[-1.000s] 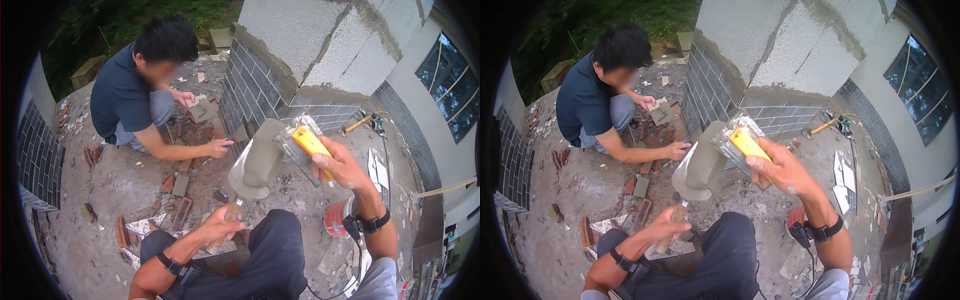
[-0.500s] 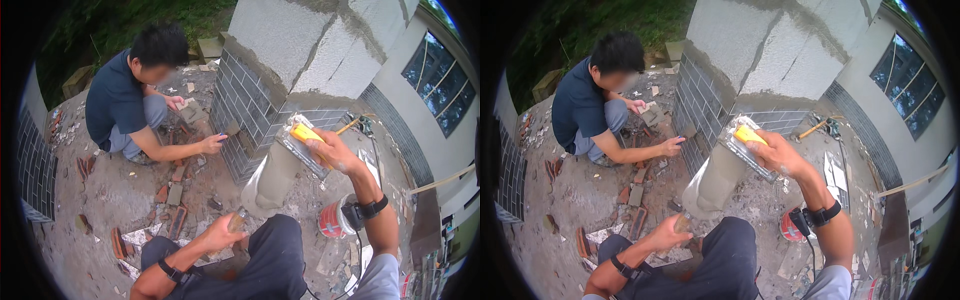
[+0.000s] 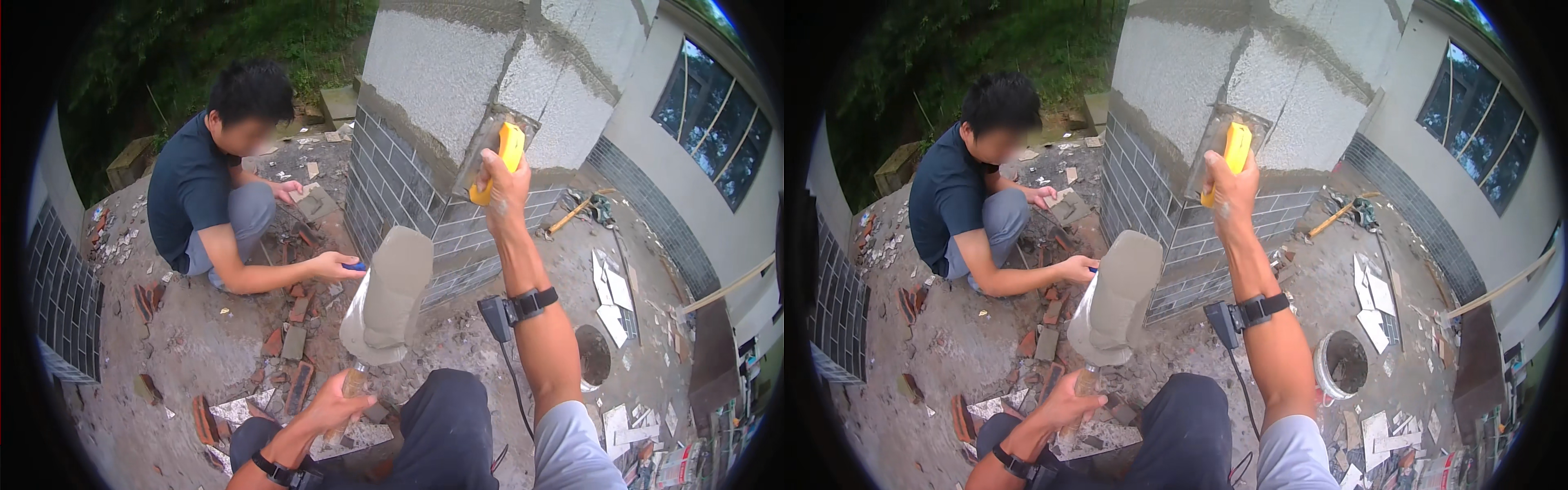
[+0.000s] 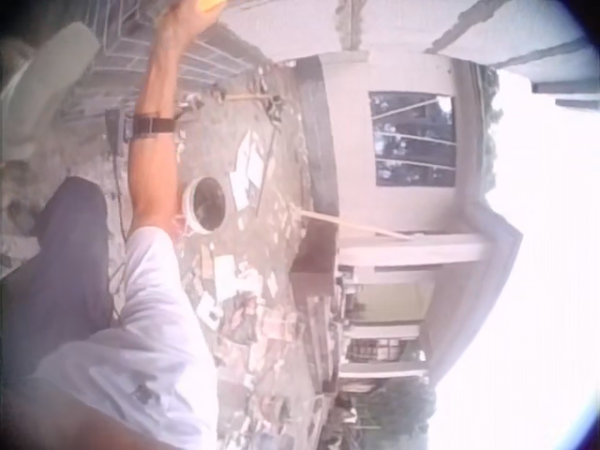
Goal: Applying mortar and smoothing it onto a structural column using a trowel and plastering tool.
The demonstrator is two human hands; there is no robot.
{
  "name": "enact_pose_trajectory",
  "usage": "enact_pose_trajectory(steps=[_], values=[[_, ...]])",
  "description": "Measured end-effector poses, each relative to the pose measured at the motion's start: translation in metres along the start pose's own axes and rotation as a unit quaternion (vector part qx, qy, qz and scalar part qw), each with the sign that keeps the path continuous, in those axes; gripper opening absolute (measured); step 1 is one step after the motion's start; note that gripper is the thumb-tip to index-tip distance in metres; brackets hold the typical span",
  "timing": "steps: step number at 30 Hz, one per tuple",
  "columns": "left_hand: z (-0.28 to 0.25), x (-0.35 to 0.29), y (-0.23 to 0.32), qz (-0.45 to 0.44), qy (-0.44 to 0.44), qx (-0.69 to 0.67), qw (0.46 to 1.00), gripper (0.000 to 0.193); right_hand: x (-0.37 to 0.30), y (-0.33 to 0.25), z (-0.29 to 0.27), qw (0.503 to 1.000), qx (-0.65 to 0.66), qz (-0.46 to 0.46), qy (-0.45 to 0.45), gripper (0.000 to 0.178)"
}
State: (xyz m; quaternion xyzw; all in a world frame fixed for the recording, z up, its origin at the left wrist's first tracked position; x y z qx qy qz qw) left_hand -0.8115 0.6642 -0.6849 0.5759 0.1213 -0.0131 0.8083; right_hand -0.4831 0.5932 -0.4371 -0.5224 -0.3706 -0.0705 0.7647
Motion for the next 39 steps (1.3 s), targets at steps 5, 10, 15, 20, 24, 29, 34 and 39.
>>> enact_pose_trajectory(steps=[5,10,15,20,24,29,34,39], values=[[-0.006,-0.007,0.003,-0.013,0.017,-0.009,1.000,0.026,0.012,0.024,-0.008,0.998,-0.020,0.009,0.067,0.026],[-0.006,-0.010,0.006,-0.003,0.025,-0.004,1.000,0.025,0.005,0.026,-0.012,0.994,-0.031,0.011,0.103,0.027],[-0.004,-0.012,0.009,-0.006,0.010,-0.007,1.000,0.026,-0.018,0.032,-0.035,0.991,-0.078,0.013,0.110,0.022],[-0.005,-0.010,0.004,-0.013,0.006,-0.019,1.000,0.026,-0.042,0.052,-0.020,0.993,-0.081,0.025,0.079,0.022],[-0.006,-0.008,-0.001,-0.025,0.003,-0.017,1.000,0.026,-0.047,0.079,-0.025,0.993,-0.080,0.060,0.057,0.022],[-0.011,-0.012,-0.002,-0.016,0.005,-0.028,0.999,0.026,-0.056,0.090,-0.036,0.987,-0.067,0.054,0.137,0.022],[-0.017,-0.015,0.000,-0.014,0.021,-0.040,0.999,0.026,-0.080,0.102,-0.043,0.984,-0.094,0.074,0.135,0.023],[-0.022,-0.012,-0.002,-0.012,0.044,-0.053,0.998,0.029,-0.092,0.127,-0.038,0.989,-0.069,0.084,0.097,0.024]])
Point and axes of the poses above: each hand's wrist, its own x-axis towards the middle knuckle, its own z-axis out of the palm, y = z × x, the point moved 4 cm from there along x, towards the middle knuckle, and after that the axes turned 1 degree about y, right-handed, at the moved point
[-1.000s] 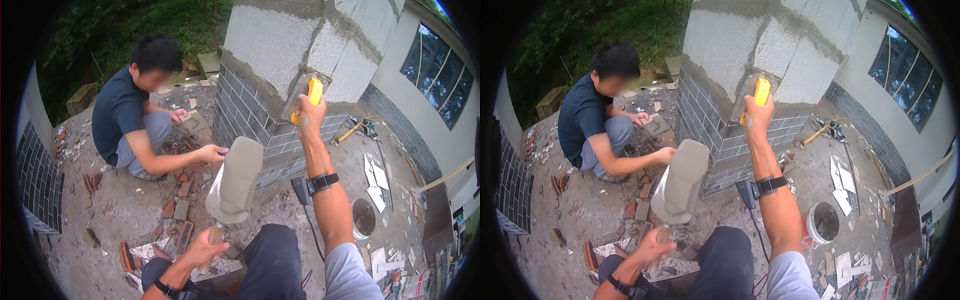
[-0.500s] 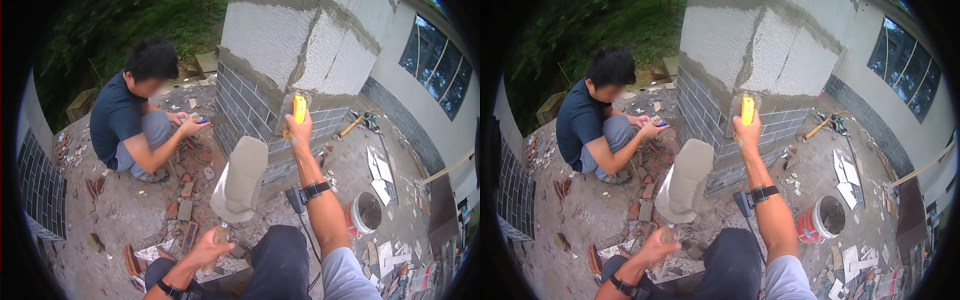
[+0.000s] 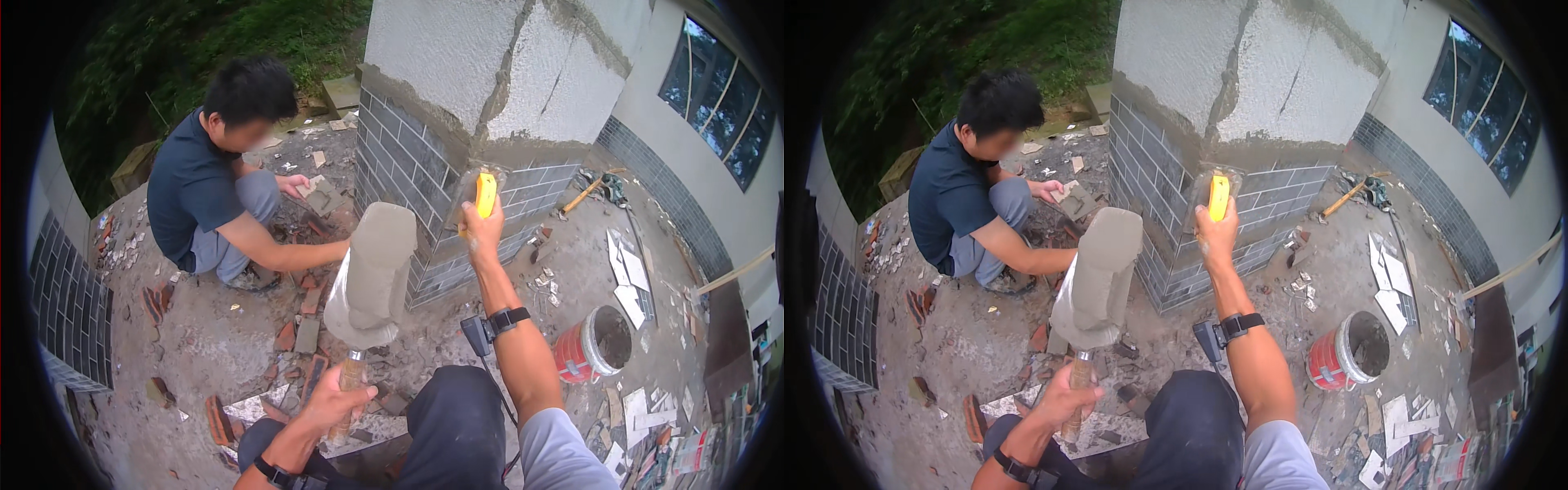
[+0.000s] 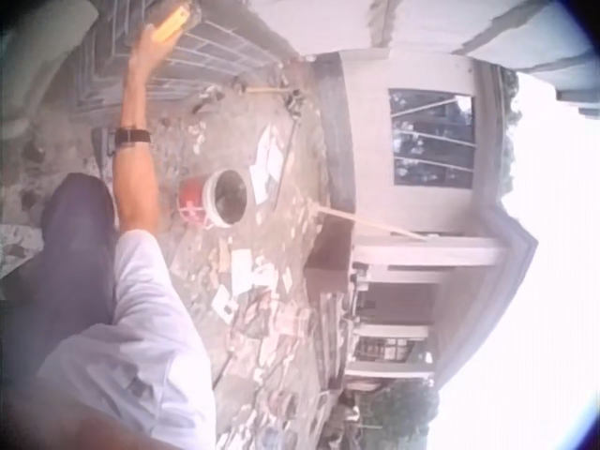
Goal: Applying mortar and smoothing it onto a structural column using a trowel and plastering tool.
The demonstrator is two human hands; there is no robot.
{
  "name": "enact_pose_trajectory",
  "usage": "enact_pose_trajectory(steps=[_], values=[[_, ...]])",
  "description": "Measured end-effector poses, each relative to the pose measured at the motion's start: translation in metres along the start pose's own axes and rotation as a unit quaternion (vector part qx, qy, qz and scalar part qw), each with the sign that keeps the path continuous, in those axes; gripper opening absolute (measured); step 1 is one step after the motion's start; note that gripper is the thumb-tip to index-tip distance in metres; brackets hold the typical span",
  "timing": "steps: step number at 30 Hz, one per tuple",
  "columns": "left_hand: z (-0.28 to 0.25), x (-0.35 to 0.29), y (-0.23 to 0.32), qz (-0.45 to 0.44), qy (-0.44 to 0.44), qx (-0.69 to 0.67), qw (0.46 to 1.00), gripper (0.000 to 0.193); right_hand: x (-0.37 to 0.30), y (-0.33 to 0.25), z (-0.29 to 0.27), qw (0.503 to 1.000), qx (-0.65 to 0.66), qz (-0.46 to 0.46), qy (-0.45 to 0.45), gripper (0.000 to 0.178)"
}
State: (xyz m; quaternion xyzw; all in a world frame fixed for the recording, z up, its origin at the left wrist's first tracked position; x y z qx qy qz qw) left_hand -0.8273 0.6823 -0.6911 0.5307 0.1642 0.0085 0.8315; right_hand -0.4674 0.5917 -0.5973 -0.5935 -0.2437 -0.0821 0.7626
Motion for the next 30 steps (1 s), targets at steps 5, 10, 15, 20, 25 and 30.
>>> enact_pose_trajectory(steps=[5,10,15,20,25,30], values=[[0.001,0.001,0.001,-0.002,0.003,-0.017,1.000,0.028,-0.005,0.026,-0.048,0.997,0.012,0.034,0.075,0.029],[-0.011,0.008,0.000,-0.008,0.023,-0.005,1.000,0.028,-0.057,-0.042,-0.032,0.975,0.124,0.133,-0.132,0.024],[0.004,0.018,-0.001,-0.021,-0.055,-0.040,0.997,0.026,-0.091,-0.080,0.016,0.872,0.250,0.260,-0.330,0.023],[0.011,0.025,0.001,-0.034,-0.068,-0.025,0.997,0.026,-0.103,-0.057,0.010,0.888,0.097,0.260,-0.365,0.021],[0.001,0.028,0.004,-0.032,-0.012,-0.039,0.999,0.027,-0.097,-0.034,-0.037,0.910,-0.057,0.251,-0.327,0.027],[-0.004,0.036,0.001,0.002,-0.009,-0.030,1.000,0.027,-0.046,-0.113,-0.025,0.948,-0.208,-0.037,-0.238,0.036]])
Point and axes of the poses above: each hand's wrist, its own x-axis towards the middle knuckle, its own z-axis out of the palm, y = z × x, the point moved 4 cm from there along x, towards the middle knuckle, and after that the axes turned 1 degree about y, right-handed, at the moved point
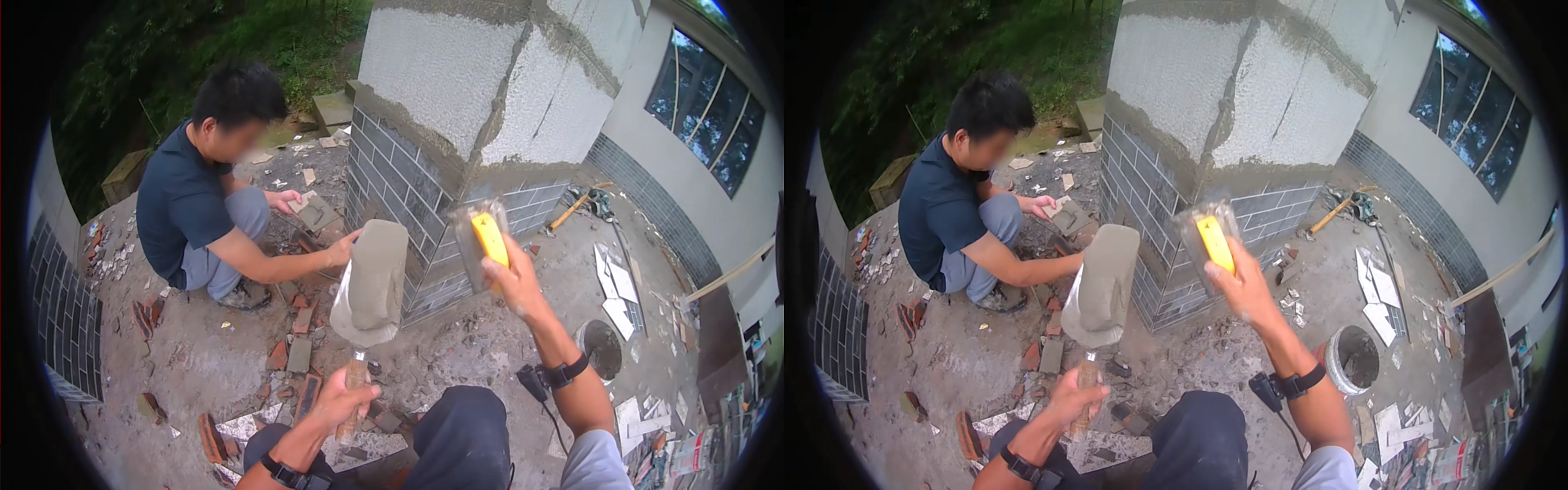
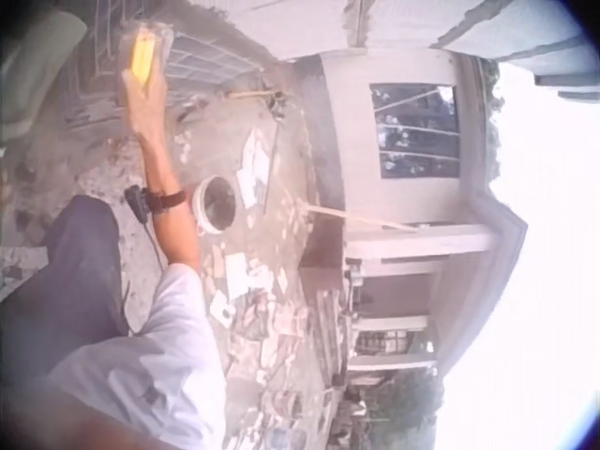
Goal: Applying mortar and smoothing it onto a structural column using a trowel and plastering tool.
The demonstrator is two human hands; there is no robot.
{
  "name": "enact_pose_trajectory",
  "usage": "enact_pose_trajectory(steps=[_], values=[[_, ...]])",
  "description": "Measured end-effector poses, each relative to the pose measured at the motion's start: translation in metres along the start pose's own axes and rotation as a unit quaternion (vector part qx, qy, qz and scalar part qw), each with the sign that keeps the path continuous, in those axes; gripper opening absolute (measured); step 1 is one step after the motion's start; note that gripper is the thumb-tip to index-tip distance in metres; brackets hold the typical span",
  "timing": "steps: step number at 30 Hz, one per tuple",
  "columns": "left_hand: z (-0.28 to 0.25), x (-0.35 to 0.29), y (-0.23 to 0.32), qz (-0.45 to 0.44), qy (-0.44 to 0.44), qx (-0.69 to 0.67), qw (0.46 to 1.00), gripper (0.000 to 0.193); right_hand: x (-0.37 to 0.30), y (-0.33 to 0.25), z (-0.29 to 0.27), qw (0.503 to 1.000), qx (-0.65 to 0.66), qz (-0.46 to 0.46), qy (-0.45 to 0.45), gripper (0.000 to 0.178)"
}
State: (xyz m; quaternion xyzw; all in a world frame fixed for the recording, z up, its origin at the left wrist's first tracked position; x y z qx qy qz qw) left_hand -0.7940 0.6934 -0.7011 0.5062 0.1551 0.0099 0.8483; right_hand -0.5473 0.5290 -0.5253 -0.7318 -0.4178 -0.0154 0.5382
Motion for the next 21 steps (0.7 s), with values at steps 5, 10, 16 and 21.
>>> enact_pose_trajectory(steps=[5,10,16,21], values=[[0.001,0.008,-0.004,0.026,-0.006,0.003,1.000,0.027,0.087,-0.082,-0.030,0.941,-0.282,-0.155,0.107,0.040],[0.001,0.008,-0.001,0.034,0.003,0.008,0.999,0.027,0.150,-0.107,-0.044,0.910,-0.346,-0.145,0.175,0.039],[0.001,0.011,0.000,0.044,0.000,-0.005,0.999,0.025,0.169,-0.067,0.019,0.905,-0.419,-0.050,0.047,0.051],[-0.011,0.002,-0.001,0.046,0.013,-0.024,0.999,0.024,0.141,-0.061,0.044,0.934,-0.348,-0.075,0.031,0.046]])
Point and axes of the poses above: each hand's wrist, its own x-axis towards the middle knuckle, its own z-axis out of the palm, y = z × x, the point moved 4 cm from there along x, towards the middle knuckle, and after that the axes turned 1 degree about y, right-handed, at the moved point
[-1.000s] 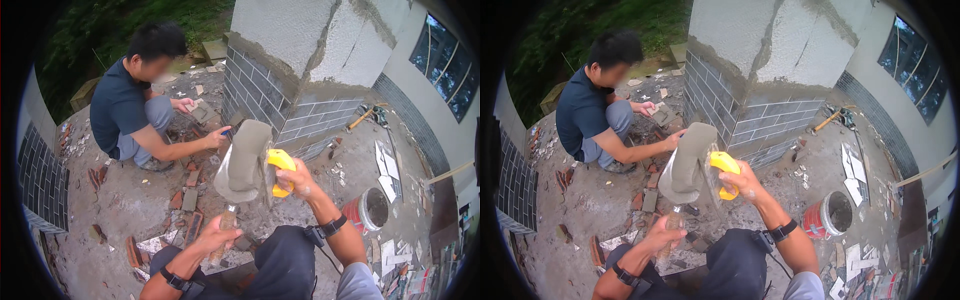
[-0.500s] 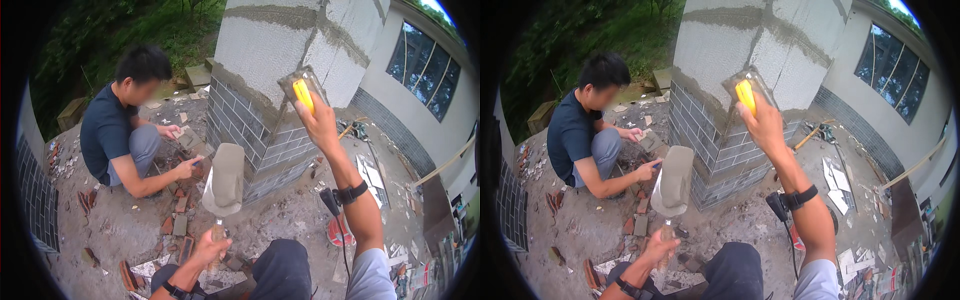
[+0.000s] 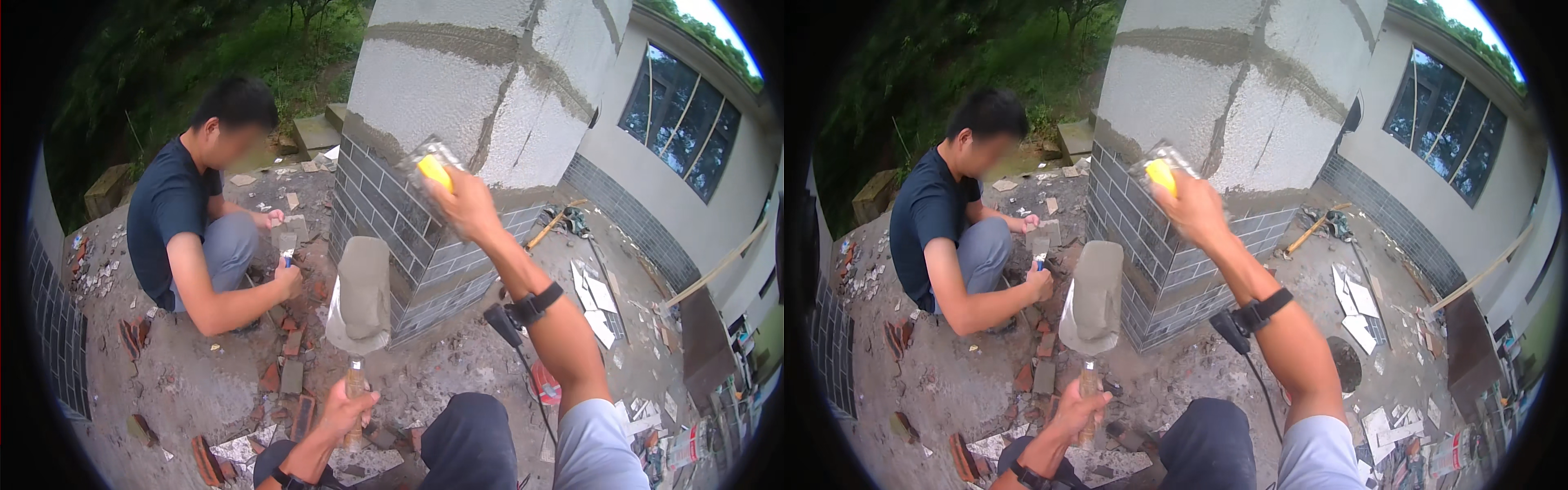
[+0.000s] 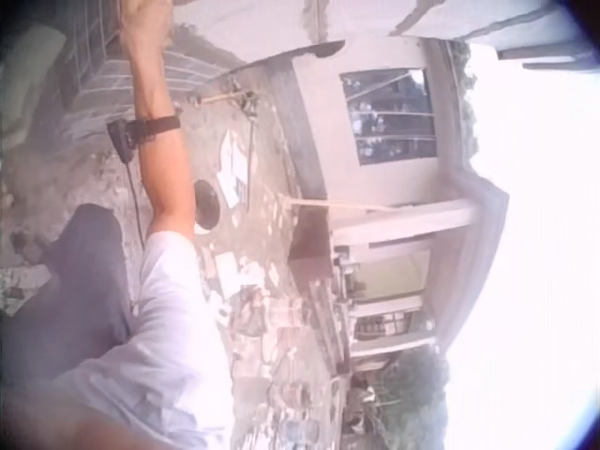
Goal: Applying mortar and smoothing it onto a structural column using a trowel and plastering tool.
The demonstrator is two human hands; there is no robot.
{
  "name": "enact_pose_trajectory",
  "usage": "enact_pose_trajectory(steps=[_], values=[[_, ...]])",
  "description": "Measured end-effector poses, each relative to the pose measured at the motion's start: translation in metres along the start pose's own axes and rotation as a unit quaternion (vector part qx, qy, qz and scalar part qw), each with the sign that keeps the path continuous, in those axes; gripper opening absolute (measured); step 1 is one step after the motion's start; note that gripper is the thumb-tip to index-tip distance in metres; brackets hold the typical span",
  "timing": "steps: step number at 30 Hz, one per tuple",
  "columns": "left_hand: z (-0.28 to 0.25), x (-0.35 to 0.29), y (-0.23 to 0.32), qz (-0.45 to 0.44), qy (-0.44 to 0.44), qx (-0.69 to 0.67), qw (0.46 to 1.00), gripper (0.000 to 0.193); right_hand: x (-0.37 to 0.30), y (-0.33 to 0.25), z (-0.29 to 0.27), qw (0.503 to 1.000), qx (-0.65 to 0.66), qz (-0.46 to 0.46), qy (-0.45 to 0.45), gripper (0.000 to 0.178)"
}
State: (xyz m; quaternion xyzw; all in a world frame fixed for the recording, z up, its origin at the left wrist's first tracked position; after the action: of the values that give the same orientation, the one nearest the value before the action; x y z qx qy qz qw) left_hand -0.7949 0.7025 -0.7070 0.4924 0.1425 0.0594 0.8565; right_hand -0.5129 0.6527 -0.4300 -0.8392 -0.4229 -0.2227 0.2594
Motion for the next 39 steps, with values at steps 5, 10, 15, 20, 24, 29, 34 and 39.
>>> enact_pose_trajectory(steps=[5,10,15,20,24,29,34,39], values=[[0.004,-0.003,0.010,0.011,-0.007,0.009,1.000,0.025,-0.032,0.031,-0.043,0.998,-0.020,0.034,0.042,0.041],[0.001,0.001,0.010,0.029,-0.014,-0.001,0.999,0.026,-0.063,0.048,0.071,0.991,-0.116,0.030,-0.065,0.048],[-0.004,-0.004,0.003,0.009,0.000,0.010,1.000,0.025,-0.095,0.035,0.126,0.983,-0.071,0.036,-0.164,0.046],[-0.009,-0.006,0.006,-0.003,0.007,0.032,0.999,0.024,-0.132,0.063,0.070,0.998,0.007,-0.040,-0.050,0.043],[-0.013,-0.004,0.004,-0.014,0.008,0.046,0.999,0.023,-0.133,0.075,0.061,0.989,-0.129,-0.043,-0.049,0.041],[-0.005,0.004,0.002,-0.021,0.005,0.062,0.998,0.030,-0.126,0.069,0.142,0.964,-0.218,-0.030,-0.147,0.039],[0.005,0.007,0.001,-0.011,-0.014,0.021,1.000,0.030,-0.139,0.063,0.201,0.956,-0.168,-0.046,-0.236,0.040],[-0.014,-0.001,-0.002,-0.022,-0.022,0.024,0.999,0.029,-0.177,0.066,0.122,0.978,-0.077,-0.009,-0.196,0.052]])
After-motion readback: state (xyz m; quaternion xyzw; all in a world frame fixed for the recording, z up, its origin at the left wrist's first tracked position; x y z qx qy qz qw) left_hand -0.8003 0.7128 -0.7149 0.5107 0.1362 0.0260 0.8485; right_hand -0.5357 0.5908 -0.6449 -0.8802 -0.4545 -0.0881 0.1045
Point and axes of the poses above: each hand's wrist, its own x-axis towards the middle knuckle, its own z-axis out of the palm, y = z × x, the point moved 4 cm from there along x, towards the middle knuckle, and after that the axes turned 1 degree about y, right-handed, at the moved point
